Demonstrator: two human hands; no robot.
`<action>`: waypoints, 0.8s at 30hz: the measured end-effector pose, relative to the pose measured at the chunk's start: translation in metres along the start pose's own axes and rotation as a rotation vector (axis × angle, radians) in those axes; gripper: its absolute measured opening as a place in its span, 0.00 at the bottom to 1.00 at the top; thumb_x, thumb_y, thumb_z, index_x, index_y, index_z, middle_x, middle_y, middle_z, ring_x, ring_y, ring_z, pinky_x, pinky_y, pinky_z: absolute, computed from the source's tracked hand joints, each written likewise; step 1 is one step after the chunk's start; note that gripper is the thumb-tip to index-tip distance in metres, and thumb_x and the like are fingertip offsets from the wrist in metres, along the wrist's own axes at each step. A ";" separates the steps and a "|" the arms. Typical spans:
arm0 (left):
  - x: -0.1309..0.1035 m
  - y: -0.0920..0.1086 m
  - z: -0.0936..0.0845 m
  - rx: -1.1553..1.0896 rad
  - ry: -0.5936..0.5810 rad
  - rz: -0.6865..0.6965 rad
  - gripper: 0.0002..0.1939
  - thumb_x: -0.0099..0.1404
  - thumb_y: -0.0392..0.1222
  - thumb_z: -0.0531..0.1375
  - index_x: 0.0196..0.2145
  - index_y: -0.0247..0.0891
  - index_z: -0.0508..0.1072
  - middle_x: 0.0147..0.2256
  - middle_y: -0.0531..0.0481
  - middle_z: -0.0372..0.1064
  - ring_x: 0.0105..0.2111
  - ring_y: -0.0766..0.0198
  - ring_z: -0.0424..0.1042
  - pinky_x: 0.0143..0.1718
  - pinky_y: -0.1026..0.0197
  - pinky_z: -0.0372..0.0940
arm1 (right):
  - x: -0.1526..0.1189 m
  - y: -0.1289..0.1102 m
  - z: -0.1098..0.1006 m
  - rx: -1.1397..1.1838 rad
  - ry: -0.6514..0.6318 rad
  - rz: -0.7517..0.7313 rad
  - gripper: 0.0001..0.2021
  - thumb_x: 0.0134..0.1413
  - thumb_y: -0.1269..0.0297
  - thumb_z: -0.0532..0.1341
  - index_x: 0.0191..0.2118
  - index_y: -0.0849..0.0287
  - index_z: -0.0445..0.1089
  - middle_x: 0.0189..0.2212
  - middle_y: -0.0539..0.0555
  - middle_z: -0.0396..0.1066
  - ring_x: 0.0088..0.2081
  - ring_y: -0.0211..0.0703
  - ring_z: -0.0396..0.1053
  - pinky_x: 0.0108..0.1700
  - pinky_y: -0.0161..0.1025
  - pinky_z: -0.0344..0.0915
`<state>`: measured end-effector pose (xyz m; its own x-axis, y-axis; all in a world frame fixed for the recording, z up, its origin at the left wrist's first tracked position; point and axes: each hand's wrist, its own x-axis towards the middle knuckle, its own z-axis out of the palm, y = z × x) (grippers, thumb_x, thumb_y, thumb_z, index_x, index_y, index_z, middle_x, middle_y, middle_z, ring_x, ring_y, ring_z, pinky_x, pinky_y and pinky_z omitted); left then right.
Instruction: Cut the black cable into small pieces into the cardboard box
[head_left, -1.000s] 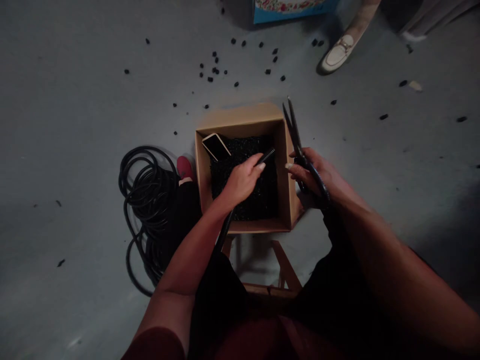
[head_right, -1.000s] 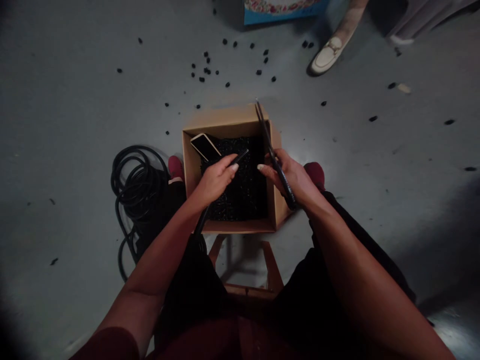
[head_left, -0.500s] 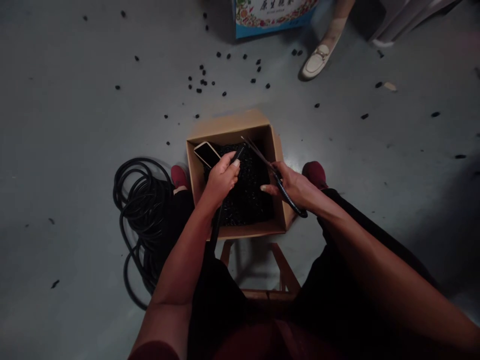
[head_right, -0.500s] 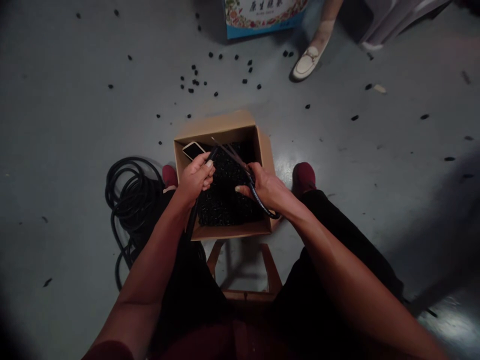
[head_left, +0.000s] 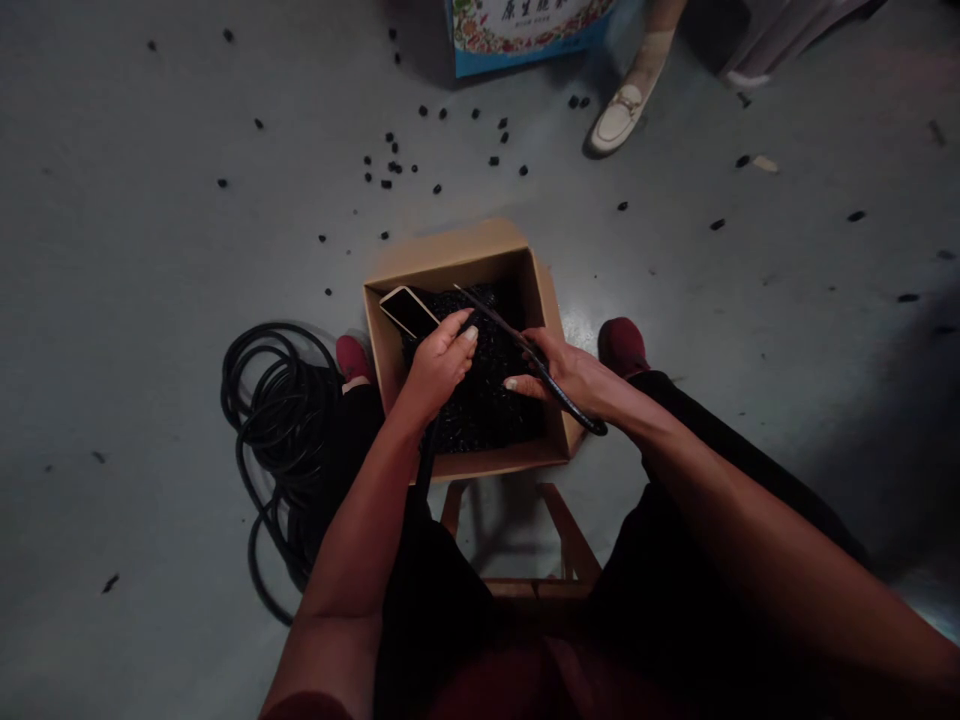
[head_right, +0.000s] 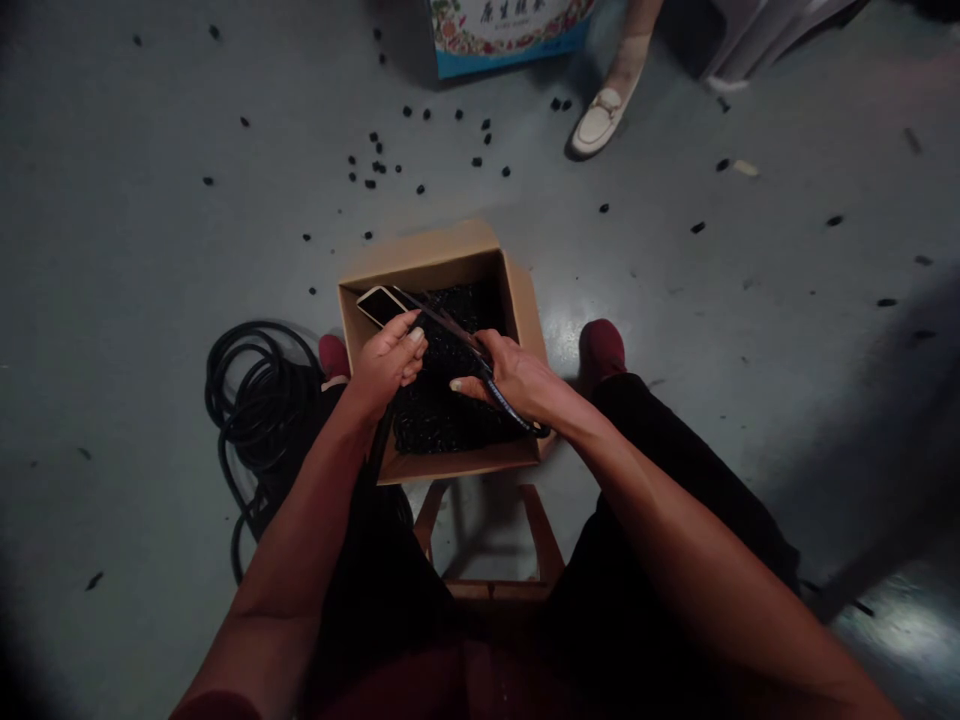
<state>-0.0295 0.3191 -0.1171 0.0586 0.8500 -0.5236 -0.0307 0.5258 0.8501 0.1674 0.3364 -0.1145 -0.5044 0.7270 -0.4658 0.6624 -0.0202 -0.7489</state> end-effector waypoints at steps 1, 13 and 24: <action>0.000 0.000 0.000 0.004 0.000 -0.005 0.18 0.66 0.41 0.54 0.53 0.35 0.64 0.23 0.60 0.51 0.17 0.76 0.49 0.18 0.71 0.46 | 0.000 0.000 0.001 0.004 -0.001 -0.005 0.30 0.51 0.44 0.61 0.53 0.60 0.60 0.45 0.62 0.70 0.43 0.53 0.69 0.42 0.46 0.64; -0.003 0.000 0.000 0.048 -0.061 -0.072 0.24 0.67 0.41 0.55 0.58 0.32 0.62 0.23 0.59 0.53 0.18 0.76 0.50 0.19 0.70 0.47 | -0.002 0.000 0.002 0.039 -0.045 -0.023 0.31 0.52 0.44 0.60 0.54 0.61 0.59 0.48 0.64 0.69 0.48 0.57 0.68 0.46 0.48 0.64; -0.003 0.002 0.001 0.037 -0.067 -0.100 0.23 0.66 0.41 0.55 0.58 0.32 0.63 0.23 0.59 0.53 0.17 0.77 0.49 0.18 0.70 0.44 | 0.001 0.002 0.011 -0.030 0.040 -0.014 0.20 0.58 0.48 0.54 0.46 0.60 0.63 0.36 0.59 0.71 0.36 0.48 0.68 0.38 0.42 0.60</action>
<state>-0.0291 0.3178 -0.1139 0.1262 0.7882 -0.6023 0.0158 0.6055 0.7957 0.1620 0.3294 -0.1212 -0.4915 0.7538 -0.4361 0.6720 0.0098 -0.7404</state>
